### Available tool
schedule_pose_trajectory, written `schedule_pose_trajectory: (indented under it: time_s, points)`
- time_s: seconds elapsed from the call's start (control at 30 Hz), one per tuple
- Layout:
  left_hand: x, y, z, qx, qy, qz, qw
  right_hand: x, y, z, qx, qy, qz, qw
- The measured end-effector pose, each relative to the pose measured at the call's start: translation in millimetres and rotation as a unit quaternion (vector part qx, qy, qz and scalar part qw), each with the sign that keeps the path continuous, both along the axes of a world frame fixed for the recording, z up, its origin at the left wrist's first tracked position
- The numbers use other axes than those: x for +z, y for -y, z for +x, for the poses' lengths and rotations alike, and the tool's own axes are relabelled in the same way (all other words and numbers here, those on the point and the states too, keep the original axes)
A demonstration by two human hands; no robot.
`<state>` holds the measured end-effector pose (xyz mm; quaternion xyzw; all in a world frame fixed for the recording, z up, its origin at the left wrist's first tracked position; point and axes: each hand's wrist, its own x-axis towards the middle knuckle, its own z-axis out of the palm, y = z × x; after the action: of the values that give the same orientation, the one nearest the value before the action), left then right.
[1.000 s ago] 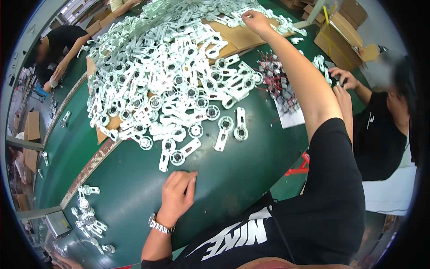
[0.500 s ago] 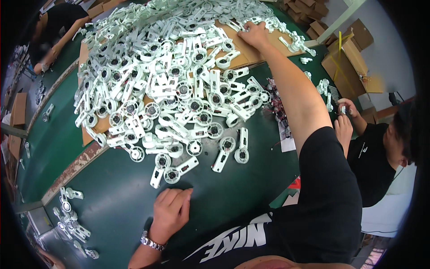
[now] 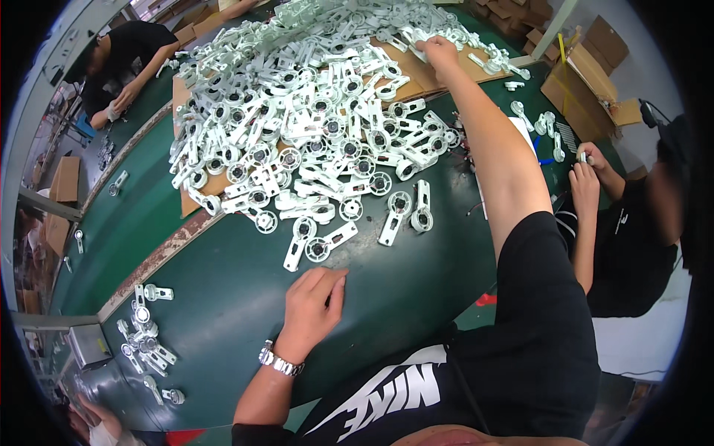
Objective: The person assembles device components by picking up plastic housings and electric motors from the workbench and inserting the motors into the housings by hand.
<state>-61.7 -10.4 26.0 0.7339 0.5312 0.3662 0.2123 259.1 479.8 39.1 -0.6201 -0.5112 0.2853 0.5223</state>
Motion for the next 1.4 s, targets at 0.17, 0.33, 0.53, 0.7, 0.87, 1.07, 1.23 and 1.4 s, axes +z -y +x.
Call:
schedule_pose_trajectory:
  time_s: [0.17,0.33,0.53,0.7,0.87,1.07,1.23,1.4]
  points:
    - [-5,6,-7,0.004,0.006,0.035,0.999,38,65,-9,0.064,-0.183,-0.009,0.981]
    - [-10,7,-8,-0.013,0.024,0.063,0.998,61,117,-7,0.129,-0.12,0.07,0.982]
    - [-10,7,-8,-0.014,0.008,0.068,0.998,79,212,-12,0.274,-0.09,0.14,0.947]
    - [-8,11,-5,0.014,0.051,-0.024,0.998,80,368,-36,0.346,0.102,0.137,0.923]
    - [-7,14,-7,-0.015,0.009,-0.03,0.999,17,449,-69,0.482,0.157,0.147,0.85]
    - [-13,8,-4,-0.018,-0.025,-0.008,0.999,-11,468,-83,0.417,0.177,0.159,0.877]
    - [-10,9,-14,-0.064,0.028,-0.029,0.997,-8,462,-79,0.384,0.11,0.121,0.909]
    - [-7,11,-17,-0.093,0.079,-0.023,0.992,3,462,-104,0.376,-0.099,0.0,0.921]
